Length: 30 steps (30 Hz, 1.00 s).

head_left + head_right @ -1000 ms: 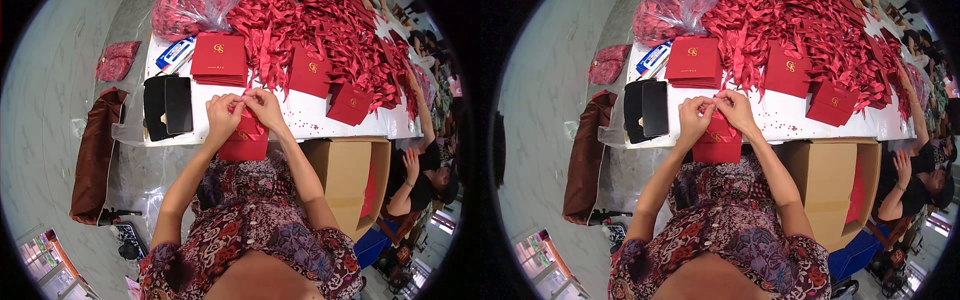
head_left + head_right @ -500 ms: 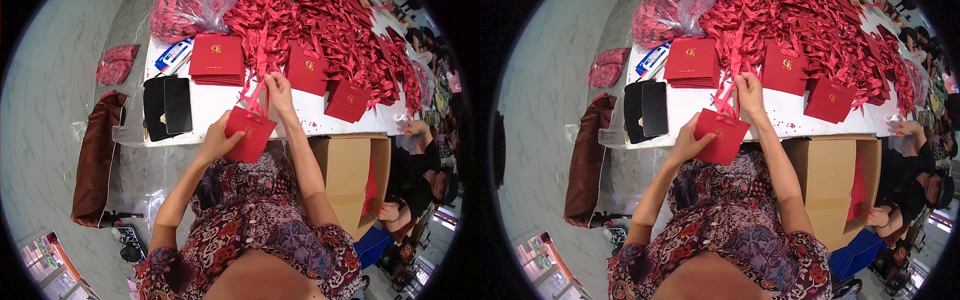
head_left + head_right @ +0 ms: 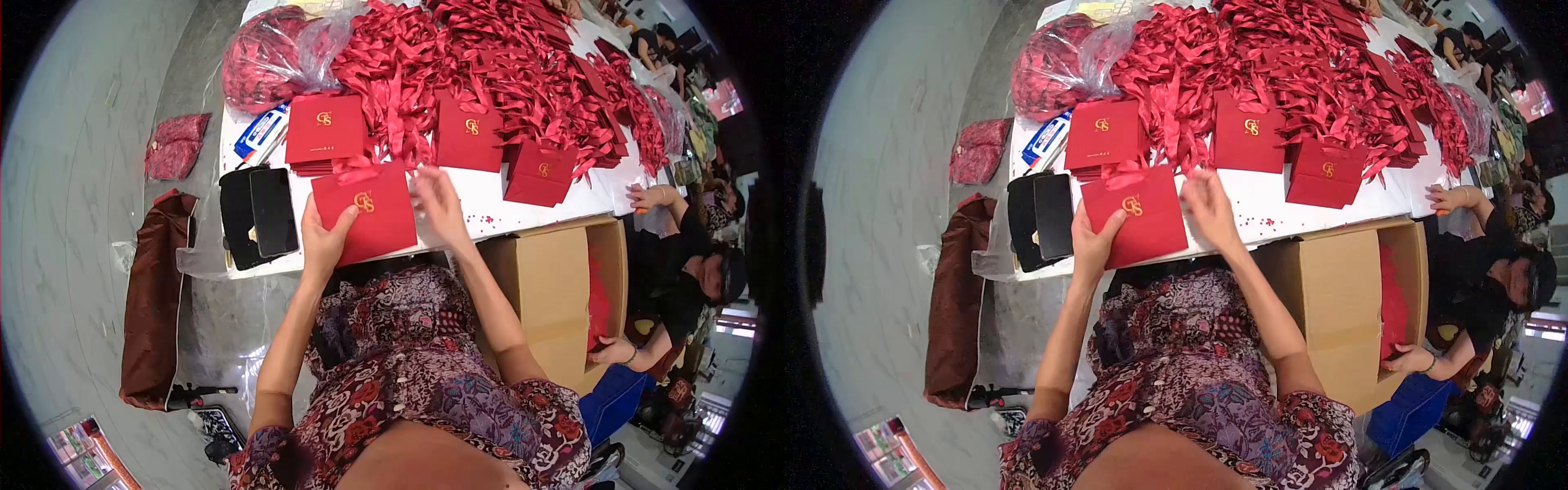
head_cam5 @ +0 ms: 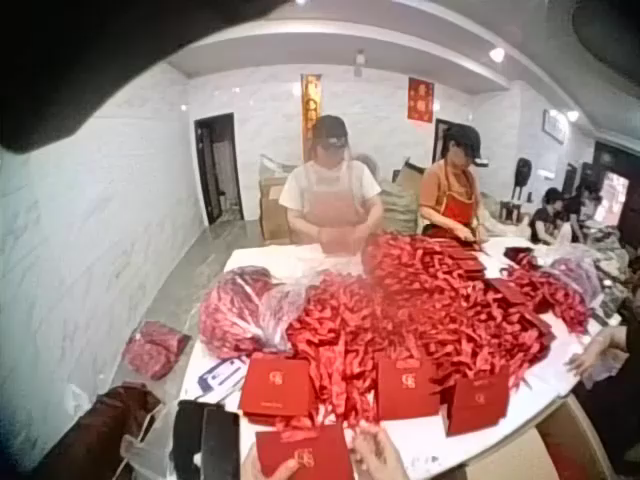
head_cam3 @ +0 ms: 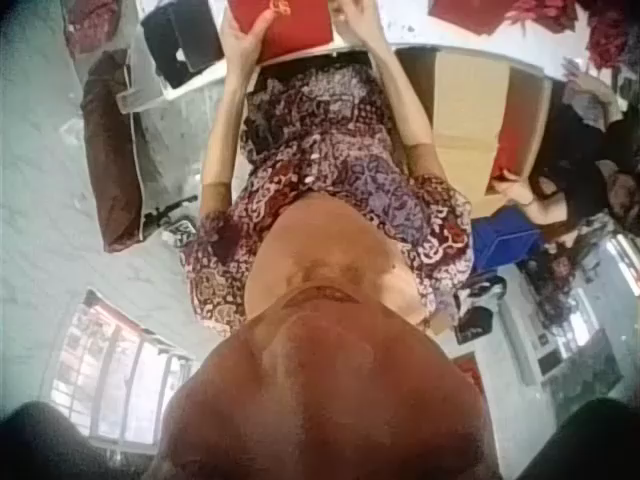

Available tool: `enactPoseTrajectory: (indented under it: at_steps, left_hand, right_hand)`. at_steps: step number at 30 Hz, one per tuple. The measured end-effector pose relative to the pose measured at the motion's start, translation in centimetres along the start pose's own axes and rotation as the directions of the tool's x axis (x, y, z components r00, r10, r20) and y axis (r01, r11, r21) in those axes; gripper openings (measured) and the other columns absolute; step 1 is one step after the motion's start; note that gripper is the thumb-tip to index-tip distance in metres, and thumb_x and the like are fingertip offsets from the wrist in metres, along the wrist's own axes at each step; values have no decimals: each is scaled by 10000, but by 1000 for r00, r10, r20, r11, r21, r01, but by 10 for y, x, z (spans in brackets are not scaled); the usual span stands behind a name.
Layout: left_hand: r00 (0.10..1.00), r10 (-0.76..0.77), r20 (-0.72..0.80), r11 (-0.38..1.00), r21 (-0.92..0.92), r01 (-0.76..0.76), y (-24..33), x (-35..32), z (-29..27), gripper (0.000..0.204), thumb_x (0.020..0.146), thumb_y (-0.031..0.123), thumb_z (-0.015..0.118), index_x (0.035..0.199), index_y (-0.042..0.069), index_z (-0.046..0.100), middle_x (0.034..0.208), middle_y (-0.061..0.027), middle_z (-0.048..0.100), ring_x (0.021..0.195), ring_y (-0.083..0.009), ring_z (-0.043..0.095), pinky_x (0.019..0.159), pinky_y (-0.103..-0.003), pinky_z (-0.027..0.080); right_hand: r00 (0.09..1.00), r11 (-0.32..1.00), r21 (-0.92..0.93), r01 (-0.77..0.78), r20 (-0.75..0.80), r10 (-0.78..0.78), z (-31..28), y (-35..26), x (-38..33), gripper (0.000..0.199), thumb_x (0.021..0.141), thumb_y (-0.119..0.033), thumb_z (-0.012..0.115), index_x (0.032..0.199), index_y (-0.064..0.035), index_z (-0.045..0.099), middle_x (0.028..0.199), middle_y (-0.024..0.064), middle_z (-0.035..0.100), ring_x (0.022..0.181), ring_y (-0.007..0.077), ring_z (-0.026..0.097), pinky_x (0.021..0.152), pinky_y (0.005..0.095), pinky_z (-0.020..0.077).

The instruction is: Tying pink ribbons onto red gift boxes at a workshop table.

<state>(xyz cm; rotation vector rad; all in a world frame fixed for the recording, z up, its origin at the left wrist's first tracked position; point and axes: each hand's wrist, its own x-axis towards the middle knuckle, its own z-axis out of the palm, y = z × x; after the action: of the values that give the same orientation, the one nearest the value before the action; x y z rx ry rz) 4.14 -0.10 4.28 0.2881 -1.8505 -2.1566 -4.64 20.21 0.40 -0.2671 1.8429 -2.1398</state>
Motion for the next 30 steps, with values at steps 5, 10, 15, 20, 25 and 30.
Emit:
enactPoseTrajectory:
  at_steps: [5,10,15,20,25,30]
  left_hand:
    - [999,35,25,996,-85,-33,1,15,24,404,911,20,668,1272,-4,488,1194,-126,640,992,-141,639,859,-269,512]
    - [999,31,45,993,110,-36,-14,21,9,387,917,52,671,1263,12,501,1165,-131,653,826,-93,608,676,-216,468]
    - [934,356,26,713,639,-289,-4,42,-15,426,825,62,723,1217,33,557,1151,-133,657,955,-244,625,797,-334,494]
    - [870,449,203,379,839,-391,0,69,-37,536,755,77,758,1257,65,570,1286,-158,581,1206,-333,515,984,-433,415]
    - [883,352,310,235,884,-405,-11,88,-41,628,766,97,748,1362,125,550,1446,-154,478,1372,-357,386,1095,-468,323]
    - [884,328,334,199,890,-411,-21,95,-50,540,809,57,689,1332,149,596,1407,-134,538,1243,-314,499,1022,-434,361]
  right_hand:
    - [995,982,168,91,-50,-83,15,2,-29,342,990,-121,598,1290,-7,479,1168,85,613,1093,175,587,971,307,473]
    - [818,929,-223,294,-445,-365,-42,-27,14,366,987,-86,583,1327,25,506,1178,76,612,1043,132,575,928,285,471]
    - [700,731,-630,263,-397,-594,-103,-34,53,368,994,-117,555,1315,39,468,1182,181,619,1072,270,611,951,356,467]
    - [755,430,-902,26,-265,-600,-102,-23,66,459,944,-82,587,1335,84,414,1233,312,541,1116,450,556,949,460,456]
    - [746,248,-967,-64,-211,-632,-108,-7,75,473,906,-32,605,1324,90,420,1162,299,539,1067,454,531,931,480,443]
    - [653,142,-990,23,-93,-751,-72,-20,63,410,864,2,624,1259,18,515,1068,235,560,1032,394,535,902,470,442]
